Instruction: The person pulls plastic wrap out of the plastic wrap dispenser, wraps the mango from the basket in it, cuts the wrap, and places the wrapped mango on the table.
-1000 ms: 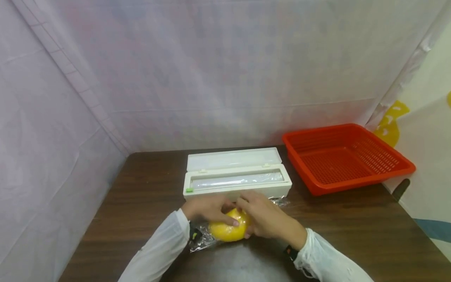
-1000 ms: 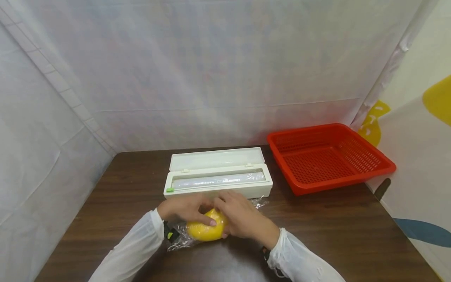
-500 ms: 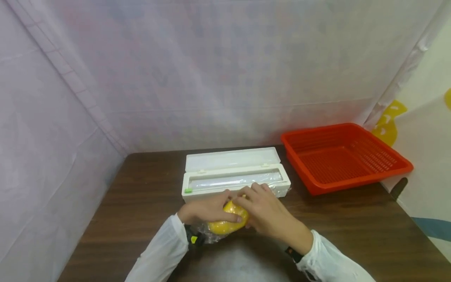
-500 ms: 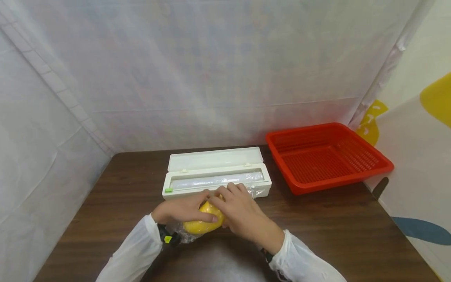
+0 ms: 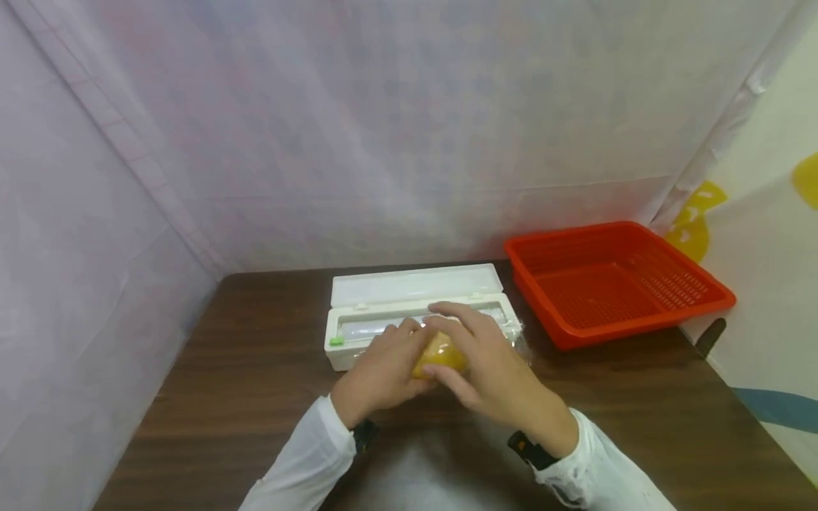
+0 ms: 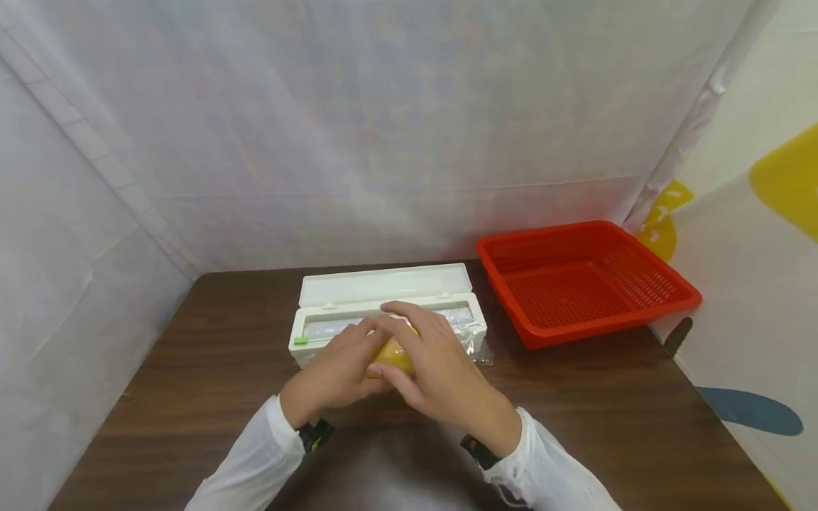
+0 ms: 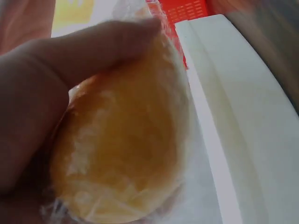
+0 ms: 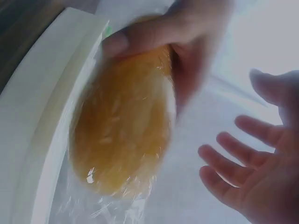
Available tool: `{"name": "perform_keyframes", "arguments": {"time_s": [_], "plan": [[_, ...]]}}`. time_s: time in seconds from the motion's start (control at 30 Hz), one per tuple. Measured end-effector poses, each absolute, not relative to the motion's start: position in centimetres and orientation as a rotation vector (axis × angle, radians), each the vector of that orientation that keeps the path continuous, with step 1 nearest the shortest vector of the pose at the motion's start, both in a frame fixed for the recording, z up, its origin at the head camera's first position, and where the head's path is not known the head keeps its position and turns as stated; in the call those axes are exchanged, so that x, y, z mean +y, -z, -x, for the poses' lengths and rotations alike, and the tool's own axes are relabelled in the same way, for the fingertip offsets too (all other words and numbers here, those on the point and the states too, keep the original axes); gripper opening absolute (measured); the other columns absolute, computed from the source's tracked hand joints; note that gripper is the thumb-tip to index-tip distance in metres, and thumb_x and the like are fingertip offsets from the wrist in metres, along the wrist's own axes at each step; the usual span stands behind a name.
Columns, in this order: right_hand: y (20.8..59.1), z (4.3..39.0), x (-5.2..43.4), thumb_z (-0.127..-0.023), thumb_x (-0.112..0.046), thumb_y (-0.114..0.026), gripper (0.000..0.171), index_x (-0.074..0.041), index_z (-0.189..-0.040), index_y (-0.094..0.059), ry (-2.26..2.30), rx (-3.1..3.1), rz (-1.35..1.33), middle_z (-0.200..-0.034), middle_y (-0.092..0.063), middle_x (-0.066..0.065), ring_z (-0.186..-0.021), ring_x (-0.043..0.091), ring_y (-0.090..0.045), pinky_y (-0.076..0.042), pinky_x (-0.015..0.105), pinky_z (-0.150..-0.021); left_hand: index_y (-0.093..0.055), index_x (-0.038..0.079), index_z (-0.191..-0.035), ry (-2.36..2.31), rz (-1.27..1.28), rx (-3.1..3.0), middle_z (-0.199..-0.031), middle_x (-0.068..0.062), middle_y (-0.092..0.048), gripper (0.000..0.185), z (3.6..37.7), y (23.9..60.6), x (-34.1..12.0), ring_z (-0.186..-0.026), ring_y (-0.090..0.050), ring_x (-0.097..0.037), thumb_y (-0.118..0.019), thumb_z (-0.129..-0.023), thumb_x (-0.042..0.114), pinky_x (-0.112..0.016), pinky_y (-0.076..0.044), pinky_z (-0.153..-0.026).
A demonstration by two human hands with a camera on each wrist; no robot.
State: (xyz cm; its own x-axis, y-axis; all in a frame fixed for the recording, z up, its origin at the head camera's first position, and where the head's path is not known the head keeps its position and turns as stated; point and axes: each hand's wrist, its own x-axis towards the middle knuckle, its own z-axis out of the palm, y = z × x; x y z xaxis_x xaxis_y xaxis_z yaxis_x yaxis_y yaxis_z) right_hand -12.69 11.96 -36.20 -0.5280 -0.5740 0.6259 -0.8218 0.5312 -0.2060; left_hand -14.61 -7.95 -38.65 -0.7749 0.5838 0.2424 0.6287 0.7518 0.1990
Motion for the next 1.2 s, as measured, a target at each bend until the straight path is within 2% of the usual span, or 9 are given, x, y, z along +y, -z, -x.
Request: {"name": "perform_keyframes", "arguments": {"time_s": [0.13, 0.23, 0.4, 0.53, 0.63, 0.73, 0.93, 1.07, 1.2], "plan": [[36.5, 12.8, 10.7, -0.097, -0.042, -0.064, 0.061, -0.013, -0.147, -0.047, -0.69, -2.287, -1.17, -0.153, -0.046, 0.008, -0.131, 0.028, -0.054, -0.046, 0.048, -0.107, -0.064, 0.017, -0.126, 0.206, 0.874, -2.662, -0.116, -0.009, -0.067, 0.054, 14.1, 38.6, -6.7, -0.093, -0.06, -0.031, -0.082, -0.079, 0.036, -0.046, -0.054, -0.071], [37.4, 13.0, 10.0, -0.101, -0.047, -0.055, 0.065, -0.009, -0.152, -0.04, -0.656, -2.305, -1.179, -0.157, -0.041, 0.011, -0.137, 0.028, -0.05, -0.043, 0.046, -0.111, -0.067, 0.009, -0.118, 0.202, 0.845, -2.627, -0.113, -0.008, -0.068, 0.044, 13.8, 38.7, -6.2, -0.098, -0.059, -0.03, -0.078, -0.08, 0.03, -0.046, -0.055, -0.075], [38.5, 14.0, 9.8, -0.103, -0.061, -0.031, 0.074, -0.008, -0.154, -0.036, -0.576, -2.345, -1.056, -0.158, -0.041, 0.012, -0.134, 0.031, -0.053, -0.046, 0.048, -0.107, -0.059, 0.001, -0.124, 0.15, 0.846, -2.544, -0.114, -0.013, -0.063, 0.056, 13.5, 38.6, -6.3, -0.092, -0.056, -0.027, -0.078, -0.079, 0.029, -0.038, -0.052, -0.071], [38.7, 14.8, 10.1, -0.102, -0.066, -0.023, 0.079, -0.008, -0.152, -0.039, -0.571, -2.359, -0.962, -0.155, -0.045, 0.011, -0.121, 0.032, -0.061, -0.054, 0.049, -0.094, -0.057, 0.002, -0.129, 0.148, 0.853, -2.517, -0.118, -0.012, -0.061, 0.075, 13.7, 38.3, -6.6, -0.093, -0.056, -0.026, -0.087, -0.068, 0.034, -0.036, -0.051, -0.074], [38.8, 15.5, 10.4, -0.102, -0.066, -0.024, 0.076, -0.008, -0.148, -0.044, -0.599, -2.345, -0.882, -0.148, -0.051, 0.01, -0.108, 0.033, -0.067, -0.057, 0.049, -0.083, -0.055, 0.006, -0.135, 0.209, 0.846, -2.531, -0.122, -0.01, -0.06, 0.089, 13.9, 38.0, -6.9, -0.099, -0.056, -0.026, -0.094, -0.061, 0.038, -0.038, -0.052, -0.081], [38.9, 16.0, 10.5, -0.104, -0.06, -0.032, 0.066, -0.008, -0.14, -0.051, -0.646, -2.303, -0.818, -0.138, -0.06, 0.01, -0.099, 0.032, -0.069, -0.058, 0.049, -0.076, -0.053, 0.009, -0.136, 0.239, 0.831, -2.52, -0.123, -0.009, -0.06, 0.091, 14.0, 37.7, -7.2, -0.1, -0.056, -0.027, -0.095, -0.059, 0.035, -0.04, -0.052, -0.085], [39.5, 16.7, 10.0, -0.098, -0.031, -0.055, 0.032, -0.006, -0.113, -0.067, -0.834, -2.167, -0.725, -0.105, -0.072, 0.008, -0.085, 0.027, -0.069, -0.056, 0.044, -0.07, -0.055, 0.012, -0.134, 0.258, 0.817, -2.454, -0.119, -0.01, -0.061, 0.092, 14.2, 37.3, -7.5, -0.097, -0.057, -0.029, -0.096, -0.054, 0.034, -0.041, -0.052, -0.08], [39.8, 16.9, 10.0, -0.096, -0.027, -0.06, 0.022, -0.009, -0.101, -0.071, -0.945, -2.141, -0.652, -0.092, -0.074, 0.005, -0.079, 0.023, -0.069, -0.055, 0.04, -0.068, -0.056, 0.014, -0.133, 0.254, 0.806, -2.444, -0.118, -0.008, -0.061, 0.092, 14.3, 37.2, -7.5, -0.096, -0.057, -0.028, -0.097, -0.053, 0.035, -0.039, -0.051, -0.077], [40.0, 17.3, 10.3, -0.095, -0.02, -0.062, 0.017, -0.008, -0.095, -0.075, -1.171, -2.109, -0.604, -0.088, -0.076, 0.005, -0.076, 0.019, -0.069, -0.054, 0.034, -0.068, -0.058, 0.012, -0.132, 0.254, 0.79, -2.437, -0.12, -0.008, -0.06, 0.09, 14.1, 37.2, -7.6, -0.095, -0.057, -0.027, -0.097, -0.054, 0.035, -0.038, -0.05, -0.075]]}}
